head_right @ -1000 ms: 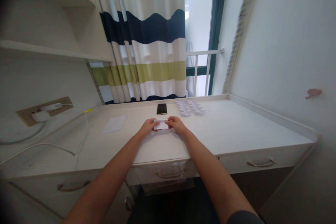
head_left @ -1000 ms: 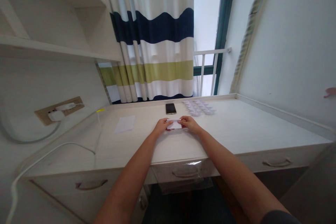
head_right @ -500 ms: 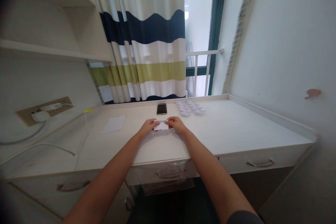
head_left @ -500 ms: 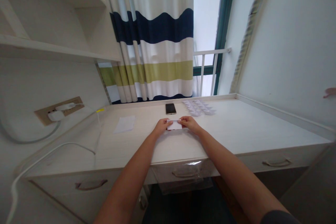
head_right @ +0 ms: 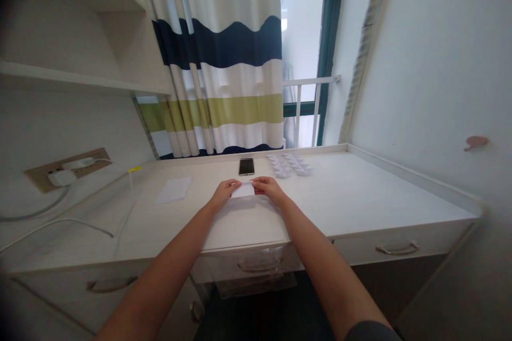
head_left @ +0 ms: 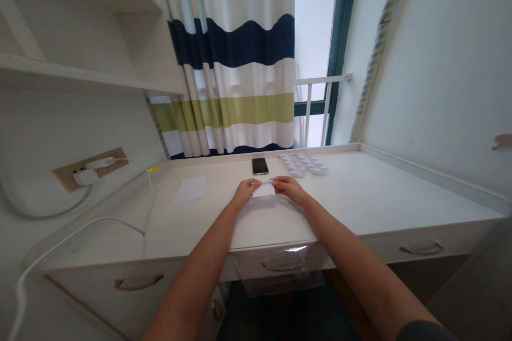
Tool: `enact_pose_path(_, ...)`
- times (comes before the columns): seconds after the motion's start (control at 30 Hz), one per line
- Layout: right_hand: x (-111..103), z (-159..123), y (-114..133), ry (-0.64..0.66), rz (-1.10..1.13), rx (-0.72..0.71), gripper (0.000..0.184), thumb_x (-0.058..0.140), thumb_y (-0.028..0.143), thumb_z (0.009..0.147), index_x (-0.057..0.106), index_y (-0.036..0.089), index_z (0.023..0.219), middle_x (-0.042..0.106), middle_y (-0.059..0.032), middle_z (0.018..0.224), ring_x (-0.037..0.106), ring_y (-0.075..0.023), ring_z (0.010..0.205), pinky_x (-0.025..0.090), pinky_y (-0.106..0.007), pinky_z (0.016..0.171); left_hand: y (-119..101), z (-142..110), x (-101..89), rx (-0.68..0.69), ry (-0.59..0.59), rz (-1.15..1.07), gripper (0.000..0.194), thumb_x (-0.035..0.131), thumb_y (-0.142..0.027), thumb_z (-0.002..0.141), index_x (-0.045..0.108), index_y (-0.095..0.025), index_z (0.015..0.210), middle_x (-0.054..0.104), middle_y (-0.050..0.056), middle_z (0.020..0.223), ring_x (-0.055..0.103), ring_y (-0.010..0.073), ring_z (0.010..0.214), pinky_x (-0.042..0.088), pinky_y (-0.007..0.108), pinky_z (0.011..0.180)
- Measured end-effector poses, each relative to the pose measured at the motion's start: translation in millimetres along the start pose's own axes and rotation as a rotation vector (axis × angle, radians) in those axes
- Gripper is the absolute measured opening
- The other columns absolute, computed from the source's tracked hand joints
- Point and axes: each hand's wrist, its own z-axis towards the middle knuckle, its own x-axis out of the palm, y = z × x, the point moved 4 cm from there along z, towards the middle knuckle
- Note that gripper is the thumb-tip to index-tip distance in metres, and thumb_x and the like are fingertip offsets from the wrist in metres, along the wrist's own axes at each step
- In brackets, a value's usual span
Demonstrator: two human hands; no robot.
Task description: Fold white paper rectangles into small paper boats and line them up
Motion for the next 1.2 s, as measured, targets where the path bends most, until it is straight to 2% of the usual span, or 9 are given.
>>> enact_pose_path(0.23, -2.7, 1.9, -2.2, 0.011, 0.088, -0.015, 0.025, 0.069, 0.029, 0.056, 0.065, 0.015, 0.077, 0.065, -0.0028, 0.067, 0.059, -0.0104, 0.061, 0.045, -0.025, 0.065, 0.1, -1.4, -2.7, -0.015, -0.01, -0.006, 0.025, 0.061, -0.036, 0.06, 0.061, -0.011, 0.067, 0.05, -0.003, 0.048, 0.039, 0.0065, 0.042, 0.024, 0.018, 0.042)
enact_pose_path(0.4, -1.5, 1.9, -1.7, 0.033, 0.089, -0.005, 0.025, 0.07, 0.029, 0.056, 0.065, 0.014, 0.075, 0.065, -0.0031, 0.068, 0.059, -0.0104, 0.061, 0.047, -0.024, 0.065, 6.0, 0.9, -0.2, -0.07, 0.051, -0.112, 0.03, 0.063, -0.038, 0.058, 0.06, -0.01, 0.068, 0.055, 0.001, 0.051, 0.048, 0.0095, 0.045, 0.032, 0.02, 0.044)
enact_pose_path(0.5, -1.6, 1.2, 0.1, 0.022, 0.039, -0.004, 0.025, 0.071, 0.028, 0.054, 0.065, 0.014, 0.074, 0.065, -0.0029, 0.066, 0.059, -0.0106, 0.06, 0.047, -0.025, 0.064, 7.8, 1.6, 0.9, -0.09, 0.085, -0.138, 0.032, 0.064, -0.039, 0.056, 0.059, -0.009, 0.068, 0.057, 0.002, 0.051, 0.05, 0.011, 0.046, 0.035, 0.022, 0.046)
enact_pose_path(0.63, -2.3, 1.3, 3.5, -0.02, -0.102, -0.039, 0.024, 0.071, 0.027, 0.052, 0.065, 0.012, 0.07, 0.063, -0.0014, 0.059, 0.057, -0.01, 0.053, 0.047, -0.026, 0.058, 7.3, 0.3, -0.2, -0.1, 0.095, -0.089, 0.032, 0.064, -0.04, 0.056, 0.059, -0.009, 0.065, 0.055, 0.001, 0.051, 0.047, 0.0093, 0.045, 0.033, 0.021, 0.045)
enact_pose_path(0.73, -2.1, 1.7, 4.8, -0.035, -0.155, -0.069, 0.021, 0.07, 0.027, 0.053, 0.063, 0.012, 0.066, 0.061, -0.0001, 0.054, 0.055, -0.0097, 0.049, 0.046, -0.026, 0.055, 5.3, -0.6, -2.0, -0.078, 0.079, -0.026, 0.032, 0.063, -0.04, 0.056, 0.06, -0.009, 0.064, 0.052, -0.002, 0.049, 0.042, 0.007, 0.044, 0.027, 0.019, 0.044)
enact_pose_path(0.87, -1.9, 0.8, 4.4, -0.048, -0.108, -0.057, 0.015, 0.067, 0.025, 0.054, 0.061, 0.013, 0.061, 0.06, 0.0009, 0.054, 0.055, -0.0092, 0.05, 0.046, -0.026, 0.056, 3.3, -0.4, -1.8, -0.039, 0.078, 0.032, 0.031, 0.061, -0.04, 0.058, 0.061, -0.009, 0.064, 0.048, -0.003, 0.047, 0.036, 0.0058, 0.044, 0.022, 0.019, 0.043)
enact_pose_path(1.0, -1.3, -1.3, 4.1, -0.041, -0.032, -0.019, 0.012, 0.066, 0.021, 0.054, 0.059, 0.013, 0.058, 0.059, 0.0006, 0.055, 0.055, -0.0088, 0.052, 0.046, -0.025, 0.059, 1.9, 0.5, -0.7, -0.007, 0.059, 0.059, 0.029, 0.06, -0.038, 0.058, 0.061, -0.01, 0.065, 0.048, -0.003, 0.049, 0.036, 0.0061, 0.045, 0.023, 0.019, 0.044)
enact_pose_path(1.1, 0.4, -2.2, 2.7, -0.014, 0.013, 0.03, 0.014, 0.065, 0.025, 0.057, 0.06, 0.014, 0.064, 0.061, -0.0011, 0.059, 0.056, -0.0098, 0.055, 0.046, -0.025, 0.06, 0.4, 1.0, -0.7, 0.014, 0.024, 0.091, 0.026, 0.059, -0.036, 0.059, 0.061, -0.01, 0.066, 0.05, -0.002, 0.051, 0.038, 0.0072, 0.047, 0.025, 0.019, 0.045)
enact_pose_path(1.2, 1.0, -1.7, 1.3, -0.016, -0.022, 0.043, 0.018, 0.065, 0.028, 0.058, 0.061, 0.013, 0.066, 0.061, -0.0018, 0.06, 0.056, -0.01, 0.055, 0.045, -0.025, 0.06, -1.7, 0.8, -0.6, 0.037, 0.002, 0.127, 0.023, 0.059, -0.033, 0.06, 0.061, -0.01, 0.064, 0.052, -0.001, 0.053, 0.041, 0.0083, 0.05, 0.028, 0.02, 0.047)
